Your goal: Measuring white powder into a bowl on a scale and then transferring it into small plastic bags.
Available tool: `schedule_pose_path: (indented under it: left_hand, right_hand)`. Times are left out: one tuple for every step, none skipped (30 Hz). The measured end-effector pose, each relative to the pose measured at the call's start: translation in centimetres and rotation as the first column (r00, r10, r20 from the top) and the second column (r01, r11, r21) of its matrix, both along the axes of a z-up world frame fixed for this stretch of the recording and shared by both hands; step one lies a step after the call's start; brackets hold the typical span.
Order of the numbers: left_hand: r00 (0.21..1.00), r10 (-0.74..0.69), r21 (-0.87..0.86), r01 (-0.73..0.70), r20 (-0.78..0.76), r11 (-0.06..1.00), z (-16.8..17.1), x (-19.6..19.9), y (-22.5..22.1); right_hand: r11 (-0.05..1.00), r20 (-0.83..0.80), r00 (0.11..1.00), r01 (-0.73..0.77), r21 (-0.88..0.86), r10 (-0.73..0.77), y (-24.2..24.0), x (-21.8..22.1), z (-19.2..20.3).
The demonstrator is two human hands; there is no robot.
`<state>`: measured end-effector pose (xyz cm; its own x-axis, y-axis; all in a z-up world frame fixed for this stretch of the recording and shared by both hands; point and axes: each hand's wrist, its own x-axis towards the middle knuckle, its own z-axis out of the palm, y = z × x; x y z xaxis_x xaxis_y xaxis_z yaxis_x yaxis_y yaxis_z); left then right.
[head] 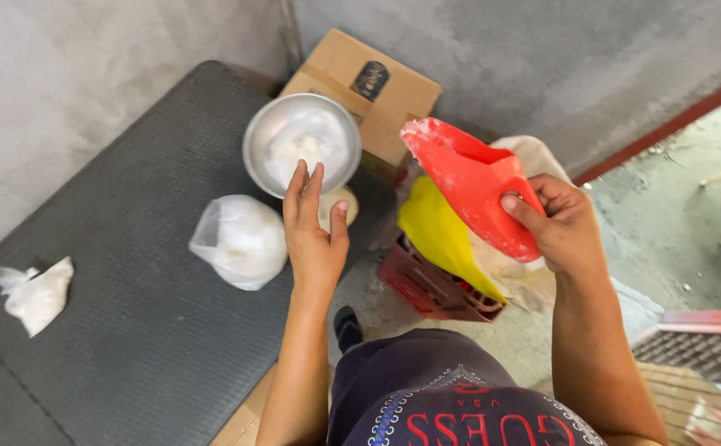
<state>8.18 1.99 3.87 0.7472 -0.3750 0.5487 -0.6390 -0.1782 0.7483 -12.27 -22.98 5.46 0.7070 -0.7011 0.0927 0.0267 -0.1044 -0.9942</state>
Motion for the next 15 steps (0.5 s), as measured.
schedule_pose_path:
  left_hand:
    - [1.000, -0.020, 0.005, 0.021, -0.004, 1.000, -0.3, -1.2, -1.1]
    - [0.999, -0.046, 0.021, 0.045, 0.009, 0.999, -0.6, -2.5, -2.3]
    - [0.997, -0.073, 0.040, 0.072, 0.018, 0.997, -1.0, -4.0, -3.4]
    - [0.995, -0.095, 0.047, 0.095, 0.010, 0.994, -1.8, -5.5, -4.6]
    - [0.991, -0.134, 0.052, 0.134, -0.013, 0.990, -2.6, -6.9, -5.6]
    - [0.984, -0.172, 0.057, 0.174, -0.036, 0.983, -3.4, -8.3, -6.6]
    - [0.982, -0.186, 0.063, 0.188, -0.033, 0.980, -4.1, -9.6, -7.4]
    - [0.981, -0.188, 0.095, 0.192, -0.050, 0.977, -4.8, -10.9, -8.1]
    - [0.981, -0.182, 0.128, 0.190, -0.068, 0.973, -5.5, -12.1, -8.6]
    - [0.980, -0.190, 0.135, 0.197, -0.066, 0.971, -6.0, -13.1, -9.0]
    - [0.976, -0.197, 0.151, 0.209, -0.094, 0.966, -6.5, -14.1, -9.2]
    - [0.972, -0.203, 0.166, 0.221, -0.122, 0.961, -7.0, -15.0, -9.3]
    - [0.972, -0.199, 0.174, 0.218, -0.123, 0.960, -7.3, -15.8, -9.5]
    - [0.980, -0.167, 0.221, 0.187, -0.108, 0.957, -7.6, -16.5, -9.6]
    - [0.987, -0.134, 0.266, 0.152, -0.087, 0.952, -7.9, -17.0, -9.8]
  right_hand:
    - [1.000, -0.004, 1.000, 0.021, 0.005, -0.020, -0.7, -1.8, -0.1]
    - [0.999, -0.019, 0.999, 0.033, 0.010, -0.033, -1.5, -3.7, -0.1]
    - [0.999, -0.039, 0.998, 0.048, 0.017, -0.047, -2.1, -5.8, -0.3]
    - [0.997, -0.046, 0.997, 0.070, 0.024, -0.069, -2.9, -8.2, -0.8]
    - [0.996, -0.065, 0.994, 0.089, 0.025, -0.087, -3.6, -10.4, -1.4]
    - [0.994, -0.084, 0.991, 0.107, 0.025, -0.104, -4.3, -12.6, -1.9]
    - [0.992, -0.081, 0.990, 0.122, 0.031, -0.119, -4.8, -14.4, -2.3]
    - [0.989, -0.099, 0.986, 0.139, 0.041, -0.135, -5.3, -16.1, -2.7]
    - [0.987, -0.119, 0.983, 0.150, 0.052, -0.143, -5.7, -17.6, -3.1]
    - [0.986, -0.117, 0.982, 0.159, 0.059, -0.151, -6.0, -18.6, -3.4]
    - [0.987, -0.155, 0.978, 0.153, 0.056, -0.143, -6.2, -19.6, -3.7]
    - [0.988, -0.193, 0.972, 0.147, 0.054, -0.134, -6.4, -20.4, -4.0]
    - [0.988, -0.193, 0.973, 0.144, 0.062, -0.130, -6.5, -20.7, -4.6]
    - [0.991, -0.265, 0.958, 0.126, 0.032, -0.113, -6.6, -21.0, -5.2]
    - [0.995, -0.331, 0.938, 0.104, 0.002, -0.098, -6.8, -21.0, -5.8]
